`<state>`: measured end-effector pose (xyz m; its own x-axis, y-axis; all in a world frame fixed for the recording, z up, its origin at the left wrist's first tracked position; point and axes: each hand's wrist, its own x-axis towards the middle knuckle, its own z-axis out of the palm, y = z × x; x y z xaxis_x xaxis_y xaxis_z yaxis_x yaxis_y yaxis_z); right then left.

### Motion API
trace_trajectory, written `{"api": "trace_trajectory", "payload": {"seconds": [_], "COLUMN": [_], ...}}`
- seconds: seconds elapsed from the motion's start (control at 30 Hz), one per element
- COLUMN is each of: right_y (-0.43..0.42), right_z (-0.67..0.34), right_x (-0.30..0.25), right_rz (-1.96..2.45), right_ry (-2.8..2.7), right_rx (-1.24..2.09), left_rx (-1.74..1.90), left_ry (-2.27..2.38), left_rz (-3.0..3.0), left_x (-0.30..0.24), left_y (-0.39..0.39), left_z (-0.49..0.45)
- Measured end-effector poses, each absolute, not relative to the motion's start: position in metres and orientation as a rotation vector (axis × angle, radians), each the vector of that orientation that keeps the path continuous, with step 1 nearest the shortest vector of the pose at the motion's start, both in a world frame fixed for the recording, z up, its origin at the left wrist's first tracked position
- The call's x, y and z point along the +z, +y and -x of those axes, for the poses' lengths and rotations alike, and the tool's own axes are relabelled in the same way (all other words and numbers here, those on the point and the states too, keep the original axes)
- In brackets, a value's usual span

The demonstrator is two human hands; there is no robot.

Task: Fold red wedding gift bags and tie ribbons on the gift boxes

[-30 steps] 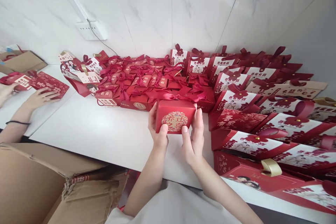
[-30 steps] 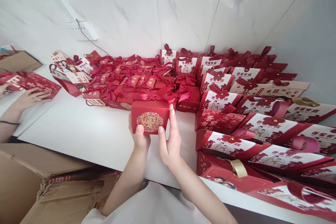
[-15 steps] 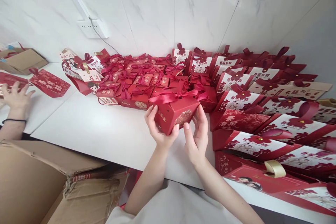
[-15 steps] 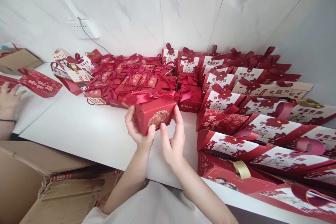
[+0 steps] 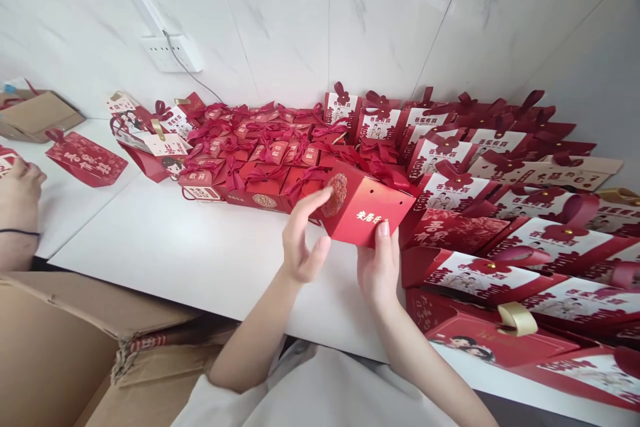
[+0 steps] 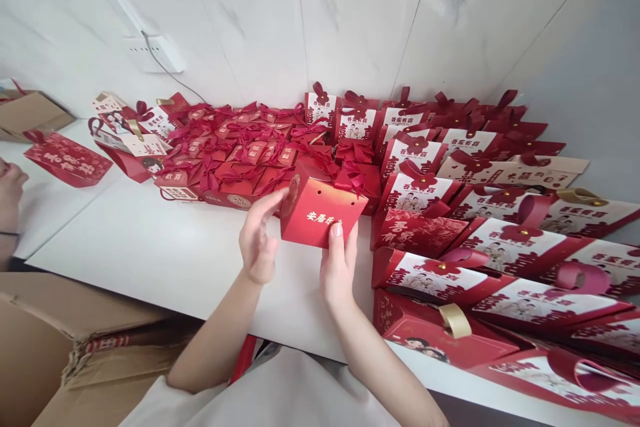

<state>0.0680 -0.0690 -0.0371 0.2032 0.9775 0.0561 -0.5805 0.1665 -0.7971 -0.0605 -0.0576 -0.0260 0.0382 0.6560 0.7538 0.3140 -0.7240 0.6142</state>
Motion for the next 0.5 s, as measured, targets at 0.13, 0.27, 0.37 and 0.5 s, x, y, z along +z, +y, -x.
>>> {"api": "trace_trajectory", "payload": {"seconds": [0.13,0.27,0.37,0.5], "right_y": [-0.061,-0.045,-0.039,-0.038], "right_z": [-0.067,-0.069,-0.068,-0.064], "right_x": [-0.029,-0.015,-0.004,-0.004], "right_rz": [0.783,0.787,0.763,0.835], "right_ry": [-0.722,-0.772,-0.86,-0.92], "right_rx": [1.101,1.012,1.0,0.957], "left_rx": [1.199,1.042,1.101,0.949], "left_ry": [0.994,0.775,0.68,0.822], "left_rz": [-2.05,-1.845,-1.774,-1.916], "left_x": [0.007,0.013,0.012,0.039], "left_y": [-0.032,-0.002,0.017,0.025], "left_z": [0.075,0.083,0.089,0.099]}}
